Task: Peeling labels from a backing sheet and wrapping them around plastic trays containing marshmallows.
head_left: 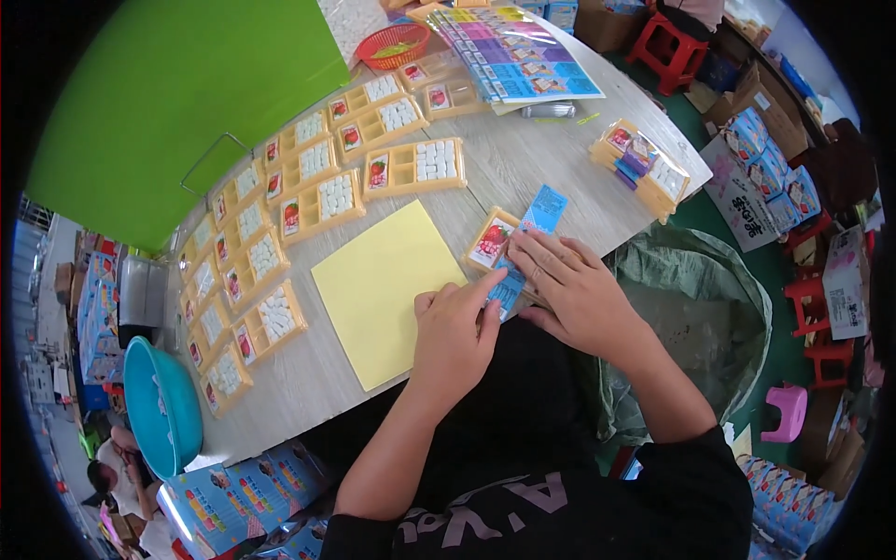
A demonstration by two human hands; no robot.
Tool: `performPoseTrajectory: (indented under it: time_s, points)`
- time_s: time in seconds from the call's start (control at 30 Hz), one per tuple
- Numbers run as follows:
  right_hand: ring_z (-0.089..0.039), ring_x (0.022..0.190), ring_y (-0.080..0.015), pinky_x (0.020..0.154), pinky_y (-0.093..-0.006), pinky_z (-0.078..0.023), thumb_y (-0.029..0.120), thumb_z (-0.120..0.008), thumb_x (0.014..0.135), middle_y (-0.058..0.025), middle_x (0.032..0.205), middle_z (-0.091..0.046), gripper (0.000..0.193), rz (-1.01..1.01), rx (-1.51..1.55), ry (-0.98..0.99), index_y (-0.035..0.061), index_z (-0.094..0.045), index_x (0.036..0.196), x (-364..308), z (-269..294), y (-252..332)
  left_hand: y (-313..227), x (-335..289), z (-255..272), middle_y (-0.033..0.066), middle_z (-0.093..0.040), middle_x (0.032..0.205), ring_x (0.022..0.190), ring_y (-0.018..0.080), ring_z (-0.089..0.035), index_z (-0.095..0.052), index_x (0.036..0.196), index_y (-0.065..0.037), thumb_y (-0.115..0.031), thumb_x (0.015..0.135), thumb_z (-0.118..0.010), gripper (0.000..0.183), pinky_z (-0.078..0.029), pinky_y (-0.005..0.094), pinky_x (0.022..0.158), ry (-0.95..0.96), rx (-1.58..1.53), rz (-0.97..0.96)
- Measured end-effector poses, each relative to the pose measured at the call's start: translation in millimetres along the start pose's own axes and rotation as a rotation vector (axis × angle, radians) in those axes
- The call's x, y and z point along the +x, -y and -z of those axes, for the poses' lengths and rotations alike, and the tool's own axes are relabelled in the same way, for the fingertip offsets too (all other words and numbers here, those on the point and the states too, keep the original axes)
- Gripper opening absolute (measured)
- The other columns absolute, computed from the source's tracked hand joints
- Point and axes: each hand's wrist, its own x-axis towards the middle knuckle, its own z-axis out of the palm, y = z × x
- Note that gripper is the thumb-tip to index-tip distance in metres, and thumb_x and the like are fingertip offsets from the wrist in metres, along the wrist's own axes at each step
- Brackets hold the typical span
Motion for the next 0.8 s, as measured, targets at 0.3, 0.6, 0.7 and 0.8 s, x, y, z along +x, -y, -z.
performPoseTrajectory:
  time_s: [0.3,0.6,0.7,0.8]
  points:
    - [-0.049,0.13,-0.0364,0.106,-0.046,-0.039,0.035,-0.079,0.077,-0.0192,0.142,-0.049,0.08,-0.18,-0.056,-0.16,0.0039,-0.046,0.143,-13.4,-3.3,13.3,5.2,-6.4,-0.3,0.008,-0.065,0.083,0.084,0.0243,-0.06,-0.064,0.128,-0.012,-0.016,0.094,-0.059,0.035,-0.037,0.041,0.085,-0.008,0.009,0.003]
    - [-0.05,0.122,-0.0396,0.104,-0.0481,-0.039,0.012,-0.075,0.079,-0.0196,0.131,-0.052,0.064,-0.276,-0.018,-0.254,0.0004,-0.048,0.135,-20.7,-6.4,26.5,9.7,-4.3,6.1,0.0134,-0.067,0.075,0.07,0.0274,-0.065,-0.066,0.123,-0.009,-0.017,0.09,-0.065,0.034,-0.046,0.04,0.079,-0.075,-0.192,-0.106]
    - [-0.047,0.124,-0.0413,0.106,-0.0485,-0.037,0.012,-0.074,0.081,-0.0225,0.132,-0.05,0.063,-0.26,0.0,-0.281,0.0,-0.047,0.137,-27.9,4.3,30.6,-12.2,-11.0,26.1,0.0154,-0.065,0.075,0.068,0.0262,-0.063,-0.064,0.125,-0.008,-0.015,0.091,-0.065,0.035,-0.048,0.0365,0.075,0.034,-0.33,-0.049]
    - [-0.044,0.127,-0.0416,0.11,-0.0474,-0.034,0.009,-0.069,0.083,-0.0216,0.137,-0.046,0.062,-0.255,0.036,-0.288,0.0008,-0.044,0.139,-30.8,21.7,40.8,-16.3,-27.9,39.4,0.0127,-0.068,0.085,0.077,0.0199,-0.063,-0.061,0.128,-0.006,-0.013,0.094,-0.064,0.035,-0.049,0.0324,0.075,0.087,-0.496,-0.018]
